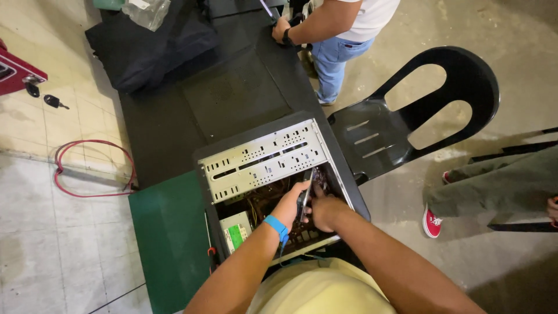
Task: Connecting internal cables and securing components with a screwdriver inside a computer case.
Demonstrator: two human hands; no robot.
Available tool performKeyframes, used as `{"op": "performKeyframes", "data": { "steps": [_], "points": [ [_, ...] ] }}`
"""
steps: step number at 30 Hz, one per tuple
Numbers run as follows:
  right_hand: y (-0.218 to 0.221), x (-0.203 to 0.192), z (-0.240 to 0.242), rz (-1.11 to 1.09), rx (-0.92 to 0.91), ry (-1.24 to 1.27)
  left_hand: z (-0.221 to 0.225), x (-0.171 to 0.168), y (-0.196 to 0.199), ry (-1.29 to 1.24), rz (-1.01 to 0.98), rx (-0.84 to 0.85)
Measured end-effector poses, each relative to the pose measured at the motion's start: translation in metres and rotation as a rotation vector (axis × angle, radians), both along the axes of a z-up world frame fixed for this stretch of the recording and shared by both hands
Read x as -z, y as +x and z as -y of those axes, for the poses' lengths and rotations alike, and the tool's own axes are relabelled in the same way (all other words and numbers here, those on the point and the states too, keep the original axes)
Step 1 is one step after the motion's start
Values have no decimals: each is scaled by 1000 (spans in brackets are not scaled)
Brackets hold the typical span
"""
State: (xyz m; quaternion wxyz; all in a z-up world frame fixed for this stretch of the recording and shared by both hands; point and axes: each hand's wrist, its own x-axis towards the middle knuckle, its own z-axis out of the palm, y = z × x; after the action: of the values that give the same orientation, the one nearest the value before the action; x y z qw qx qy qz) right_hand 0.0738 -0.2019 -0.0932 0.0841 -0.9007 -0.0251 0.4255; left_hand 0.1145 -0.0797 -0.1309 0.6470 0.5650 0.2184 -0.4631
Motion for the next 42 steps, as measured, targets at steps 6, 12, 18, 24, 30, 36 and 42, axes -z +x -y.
{"op": "performKeyframes", "data": {
  "steps": [6,12,18,24,30,36,42],
  "points": [
    [-21,73,3,-86,-64,-67,4,10,-2,-64,55,-53],
    [-12,-17,-16,-82,-224,-184,31,76,-11,-156,12,-197],
    [-17,37,-12,-35,-320,-231,41,63,-6,-191,62,-235],
    [-24,131,18,151,-523,-90,46,73,-3,-124,163,-172],
    [-33,146,22,269,-456,-4,45,77,-20,-68,230,-126],
    [-29,171,19,208,-441,-36,54,72,-27,-199,96,-350],
    [-27,155,17,69,-363,-42,49,73,-28,-253,78,-397]
  ]
}}
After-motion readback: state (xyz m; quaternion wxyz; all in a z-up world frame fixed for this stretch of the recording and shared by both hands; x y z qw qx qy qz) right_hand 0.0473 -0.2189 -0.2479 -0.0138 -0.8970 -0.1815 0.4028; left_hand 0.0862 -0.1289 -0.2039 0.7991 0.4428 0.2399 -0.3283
